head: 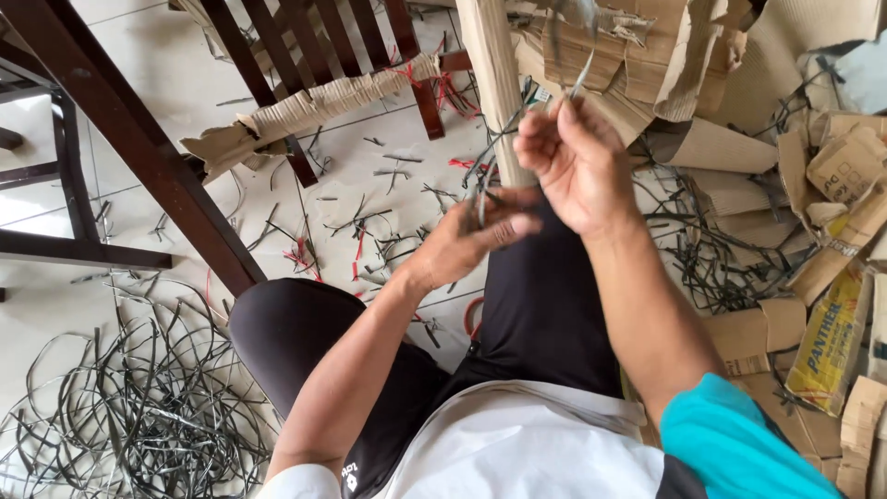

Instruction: The person sits on the floor and ties black and red cords around a cylindrical cardboard roll. They use their hands to wrap and knot the cords, occasionally using scissors to trim the excess cord. The person repeats this process multiple times on the same roll.

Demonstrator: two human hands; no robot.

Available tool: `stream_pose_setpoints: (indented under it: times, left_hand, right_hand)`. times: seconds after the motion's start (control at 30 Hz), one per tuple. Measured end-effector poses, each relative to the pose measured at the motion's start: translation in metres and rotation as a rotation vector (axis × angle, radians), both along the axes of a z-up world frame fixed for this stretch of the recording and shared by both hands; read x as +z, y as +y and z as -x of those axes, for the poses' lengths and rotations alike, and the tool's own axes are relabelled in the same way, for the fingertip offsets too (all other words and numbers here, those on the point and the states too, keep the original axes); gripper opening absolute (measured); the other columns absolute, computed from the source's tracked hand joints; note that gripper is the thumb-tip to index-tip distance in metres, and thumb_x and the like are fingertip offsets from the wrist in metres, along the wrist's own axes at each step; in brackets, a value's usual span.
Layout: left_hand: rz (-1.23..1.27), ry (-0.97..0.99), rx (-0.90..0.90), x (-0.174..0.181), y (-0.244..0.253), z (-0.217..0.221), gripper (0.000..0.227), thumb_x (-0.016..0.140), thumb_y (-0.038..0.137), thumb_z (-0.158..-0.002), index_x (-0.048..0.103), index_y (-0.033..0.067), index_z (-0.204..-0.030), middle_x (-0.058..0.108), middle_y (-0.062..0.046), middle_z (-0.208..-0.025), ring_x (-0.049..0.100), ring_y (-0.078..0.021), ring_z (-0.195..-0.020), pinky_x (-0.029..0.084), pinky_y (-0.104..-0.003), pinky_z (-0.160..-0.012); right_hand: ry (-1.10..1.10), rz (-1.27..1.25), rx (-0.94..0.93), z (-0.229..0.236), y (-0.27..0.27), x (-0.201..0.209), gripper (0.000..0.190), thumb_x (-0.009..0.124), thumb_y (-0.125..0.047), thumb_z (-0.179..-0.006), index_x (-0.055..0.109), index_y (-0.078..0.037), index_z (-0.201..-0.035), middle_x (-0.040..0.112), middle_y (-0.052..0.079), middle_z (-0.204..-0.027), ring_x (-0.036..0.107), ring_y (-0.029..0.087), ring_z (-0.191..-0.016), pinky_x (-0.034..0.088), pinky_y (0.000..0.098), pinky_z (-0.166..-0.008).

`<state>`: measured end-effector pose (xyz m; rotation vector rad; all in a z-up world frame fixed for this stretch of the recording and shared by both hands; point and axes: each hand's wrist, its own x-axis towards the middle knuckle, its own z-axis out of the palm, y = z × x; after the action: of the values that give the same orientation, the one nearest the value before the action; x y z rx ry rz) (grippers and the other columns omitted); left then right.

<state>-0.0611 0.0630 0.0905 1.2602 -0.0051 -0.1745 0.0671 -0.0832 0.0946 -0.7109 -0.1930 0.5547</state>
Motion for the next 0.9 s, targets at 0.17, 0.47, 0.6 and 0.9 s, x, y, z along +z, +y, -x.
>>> stream_pose_setpoints:
  times: [0.17,0.47,0.6,0.9]
  left_hand:
    - [0.098,-0.012,0.082,-0.014,0.048,-0.004,0.022,0.059,0.027,-0.103,0.066,0.0073,-0.097,0.052,-0.002,-0.075,0.05,-0.0186,-0.067,0.044,-0.033,-0.069]
    - [-0.099,0.181,0.476,0.007,0.1,-0.001,0.038,0.059,0.043,-0.1,0.068,0.0086,-0.087,0.028,0.006,-0.056,0.018,-0.0066,-0.049,0.014,-0.024,-0.045]
    - [-0.428,0.267,0.512,0.01,0.119,0.0,0.029,0.065,0.032,-0.102,0.071,0.0114,-0.082,0.032,0.007,-0.058,0.026,-0.0072,-0.057,0.018,-0.025,-0.055]
    - [-0.398,0.381,0.856,-0.015,0.159,-0.005,0.011,0.069,0.02,-0.1,0.067,0.014,-0.109,0.06,0.004,-0.081,0.046,-0.0049,-0.066,0.037,-0.019,-0.052]
  right_hand:
    - [-0.314,0.159,-0.089,-0.026,-0.036,0.052,0.01,0.055,-0.015,-0.112,0.063,-0.012,-0.107,0.071,0.009,-0.099,0.069,0.02,-0.086,0.06,0.0282,-0.075]
    - [0.069,0.142,-0.491,-0.073,-0.087,0.022,0.012,0.069,-0.03,-0.1,0.07,-0.019,-0.099,0.066,-0.002,-0.085,0.062,0.015,-0.085,0.05,0.0282,-0.076]
    - [0.167,-0.026,-0.452,-0.09,-0.098,0.005,0.003,0.073,-0.017,-0.101,0.074,-0.015,-0.103,0.068,-0.003,-0.083,0.065,0.014,-0.083,0.053,0.027,-0.078]
    - [0.316,0.203,-0.622,-0.126,-0.153,-0.004,0.011,0.066,-0.021,-0.102,0.07,-0.019,-0.092,0.042,-0.011,-0.061,0.039,0.003,-0.051,0.023,0.0166,-0.045]
